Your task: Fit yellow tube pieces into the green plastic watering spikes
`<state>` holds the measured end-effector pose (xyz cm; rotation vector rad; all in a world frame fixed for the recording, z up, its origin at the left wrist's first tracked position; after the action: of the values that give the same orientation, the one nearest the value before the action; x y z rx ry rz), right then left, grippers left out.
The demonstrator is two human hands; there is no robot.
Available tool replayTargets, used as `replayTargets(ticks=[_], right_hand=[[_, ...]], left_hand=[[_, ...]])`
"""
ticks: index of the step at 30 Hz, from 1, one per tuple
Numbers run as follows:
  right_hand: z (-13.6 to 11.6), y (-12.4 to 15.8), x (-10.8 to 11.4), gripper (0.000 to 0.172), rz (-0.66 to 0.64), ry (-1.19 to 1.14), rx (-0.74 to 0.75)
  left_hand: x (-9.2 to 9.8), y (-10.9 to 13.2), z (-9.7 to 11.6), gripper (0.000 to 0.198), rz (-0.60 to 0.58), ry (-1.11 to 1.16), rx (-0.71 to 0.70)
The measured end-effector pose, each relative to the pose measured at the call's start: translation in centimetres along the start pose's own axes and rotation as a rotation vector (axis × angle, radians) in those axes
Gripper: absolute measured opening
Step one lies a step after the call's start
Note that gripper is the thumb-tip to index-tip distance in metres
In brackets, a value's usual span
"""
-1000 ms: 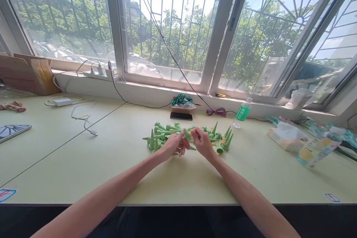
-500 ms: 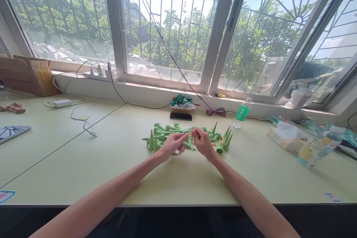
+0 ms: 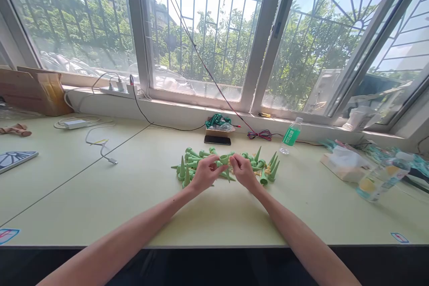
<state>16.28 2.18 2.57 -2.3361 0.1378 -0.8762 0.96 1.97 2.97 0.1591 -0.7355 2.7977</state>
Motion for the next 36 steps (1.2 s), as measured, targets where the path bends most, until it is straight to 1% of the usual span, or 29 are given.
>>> replayTargets(ticks=[4,6,9,12,15,19,22,25,27,30,32,36], right_hand=[[0.3,0.0,-0.3,0.04,-0.03,-0.049,-0.013],[0.5,0.0,-0.4,0.04,-0.044,-0.065,-0.02],[0.7,0.0,-0.5,0.041,-0.038,-0.068,-0.033],[0.7,0.0,-0.6,0.041,-0.007,-0.058,-0.038],[0.5,0.1,-0.6,0.04,0.032,-0.05,-0.039],[0.2,0.1,-0.3,0.038,0.088,-0.054,-0.044],[0.2,0.1,-0.1,0.039,0.128,-0.058,-0.057],[0.3,0.2,0.0,0.039,0.125,-0.059,-0.058],[0.2,0.2,-0.1,0.037,0.105,-0.051,-0.04],[-0.2,0.3,-0.3,0.035,0.053,-0.046,0.014],[-0.3,0.3,-0.4,0.035,0.024,-0.052,0.029],[0.0,0.3,-0.3,0.036,0.01,-0.05,0.017]], left_hand=[[0.1,-0.1,0.0,0.033,0.017,-0.111,-0.116],[0.2,-0.2,-0.2,0.032,0.024,-0.142,-0.148],[0.3,-0.3,-0.5,0.031,0.03,-0.159,-0.145],[0.3,-0.4,-0.5,0.033,0.025,-0.156,-0.105],[0.2,-0.3,-0.1,0.035,0.021,-0.119,-0.046],[0.1,-0.3,0.3,0.04,0.051,-0.024,0.05],[0.0,-0.4,0.1,0.046,0.06,0.076,0.115],[0.0,-0.6,-0.4,0.057,0.056,0.189,0.183],[-0.3,-0.6,-0.9,0.065,-0.004,0.285,0.292],[-1.0,-0.3,-1.5,0.076,-0.156,0.426,0.477],[-1.3,0.0,-1.6,0.079,-0.228,0.497,0.553],[-1.4,0.2,-1.3,0.075,-0.252,0.571,0.609]])
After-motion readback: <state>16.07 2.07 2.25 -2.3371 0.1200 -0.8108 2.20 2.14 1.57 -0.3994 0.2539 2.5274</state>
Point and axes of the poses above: each hand's wrist, its own y-axis away from the middle knuckle, its own x-axis out of the back of the hand, z = x × y, the point moved 4 cm from there along -y, towards the middle knuckle, and after that the axes turned 9 degrees about y, right-handed, at the moved point
